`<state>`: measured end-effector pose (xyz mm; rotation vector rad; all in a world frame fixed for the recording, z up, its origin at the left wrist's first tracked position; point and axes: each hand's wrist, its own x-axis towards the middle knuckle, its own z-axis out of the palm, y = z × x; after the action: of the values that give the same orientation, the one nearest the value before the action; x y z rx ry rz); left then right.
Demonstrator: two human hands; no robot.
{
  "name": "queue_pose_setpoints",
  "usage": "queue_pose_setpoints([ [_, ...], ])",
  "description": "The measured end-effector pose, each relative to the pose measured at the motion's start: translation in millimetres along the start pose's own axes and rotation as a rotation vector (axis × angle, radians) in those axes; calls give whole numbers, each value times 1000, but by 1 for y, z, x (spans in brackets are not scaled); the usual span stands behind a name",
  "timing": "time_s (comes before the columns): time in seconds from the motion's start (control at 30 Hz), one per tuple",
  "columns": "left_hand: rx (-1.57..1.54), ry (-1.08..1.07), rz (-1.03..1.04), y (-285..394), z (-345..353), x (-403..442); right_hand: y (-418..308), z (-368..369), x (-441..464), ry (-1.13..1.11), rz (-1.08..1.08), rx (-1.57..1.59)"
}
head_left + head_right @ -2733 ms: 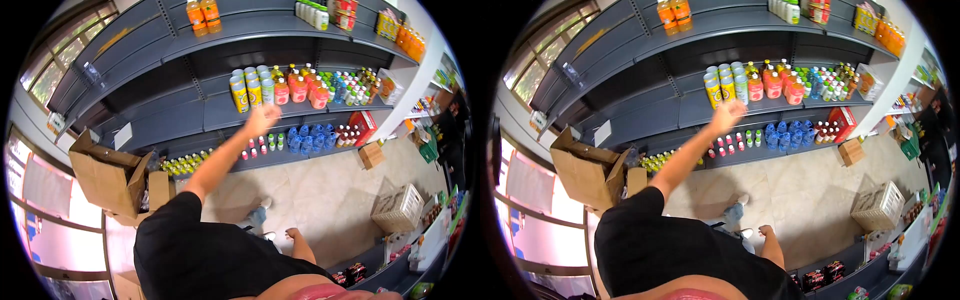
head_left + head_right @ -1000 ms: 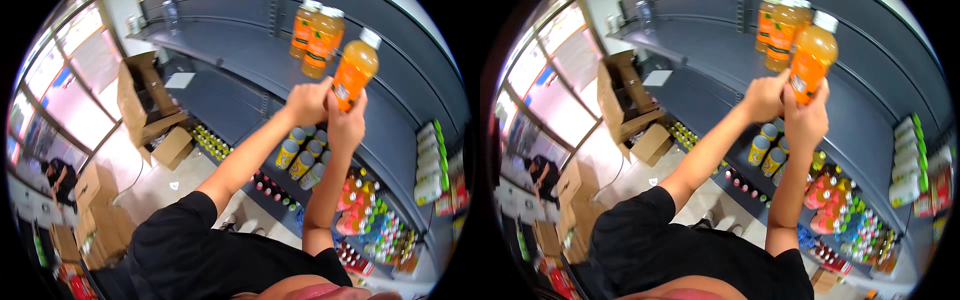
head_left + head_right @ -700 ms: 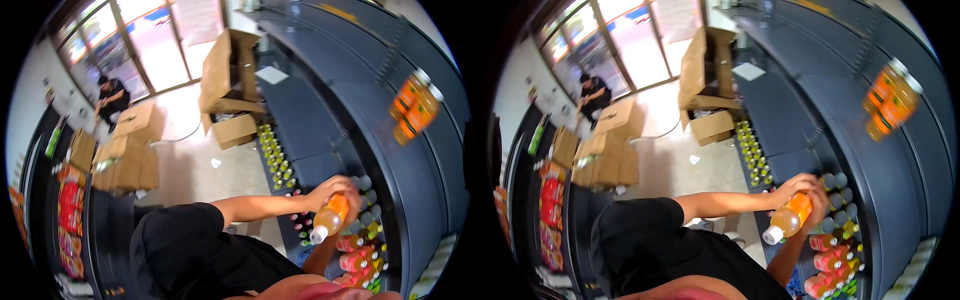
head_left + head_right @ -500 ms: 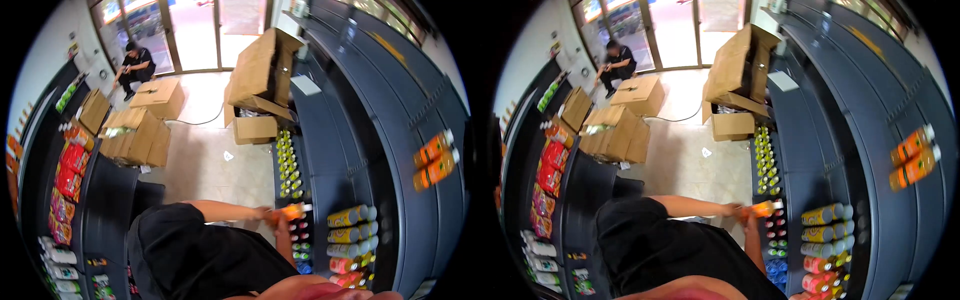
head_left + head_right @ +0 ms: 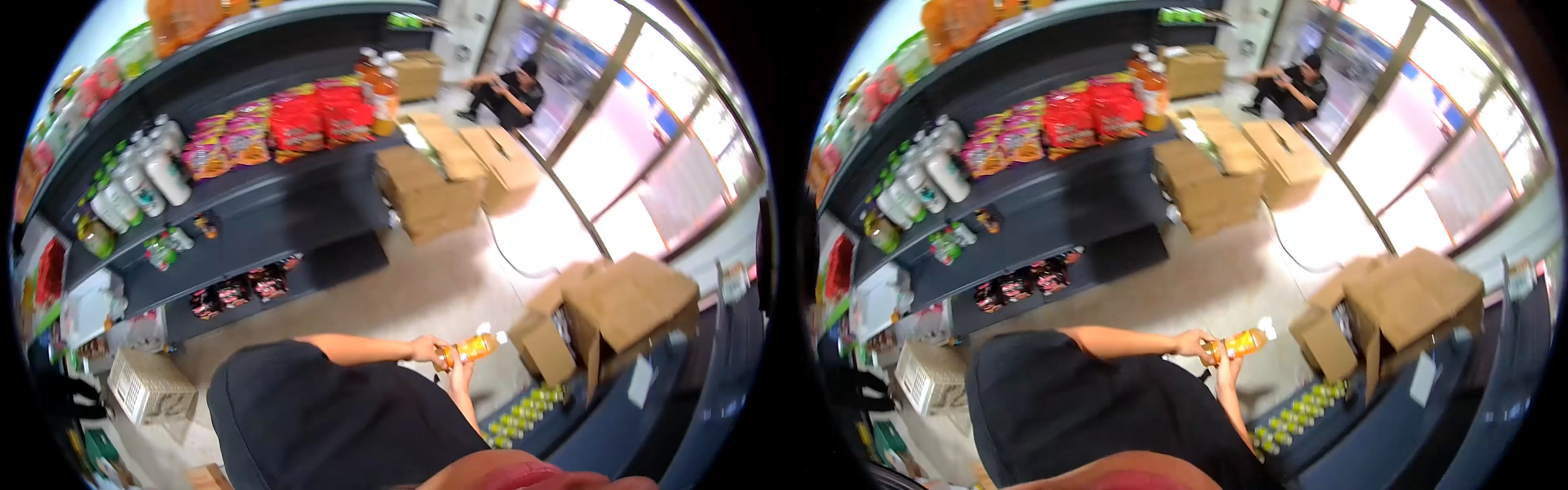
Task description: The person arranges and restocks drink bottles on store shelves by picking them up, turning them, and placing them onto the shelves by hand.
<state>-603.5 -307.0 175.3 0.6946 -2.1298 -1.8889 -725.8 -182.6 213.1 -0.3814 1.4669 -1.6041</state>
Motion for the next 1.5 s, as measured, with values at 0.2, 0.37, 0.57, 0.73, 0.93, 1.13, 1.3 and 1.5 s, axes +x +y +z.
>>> queue_pose_setpoints([
  [0.2, 226, 532, 231, 89, -119, -46, -23, 98, 71, -329, -298, -85],
  [0.37, 308, 886, 418, 144, -198, -62, -94, 197, 116, -664, -639, -301],
  [0.57, 718, 1216, 657, 239, -291, -39, -229, 317, 189, -1022, -1010, -146],
  [0.73, 1088, 1388, 838, 365, -369, -23, -383, 424, 216, -1098, -1404, -44],
  [0.93, 1435, 1618, 774, 468, -455, -34, -513, 548, 186, -1209, -1422, 44],
  [1.13, 1689, 1851, 434, 505, -554, -89, -557, 717, 163, -1369, -1302, 92],
  [1.3, 1481, 1794, 35, 508, -626, -152, -553, 854, 156, -1325, -1296, -572],
  [1.5, 1299, 1539, -447, 523, -681, -194, -523, 964, 143, -1107, -1421, -796],
])
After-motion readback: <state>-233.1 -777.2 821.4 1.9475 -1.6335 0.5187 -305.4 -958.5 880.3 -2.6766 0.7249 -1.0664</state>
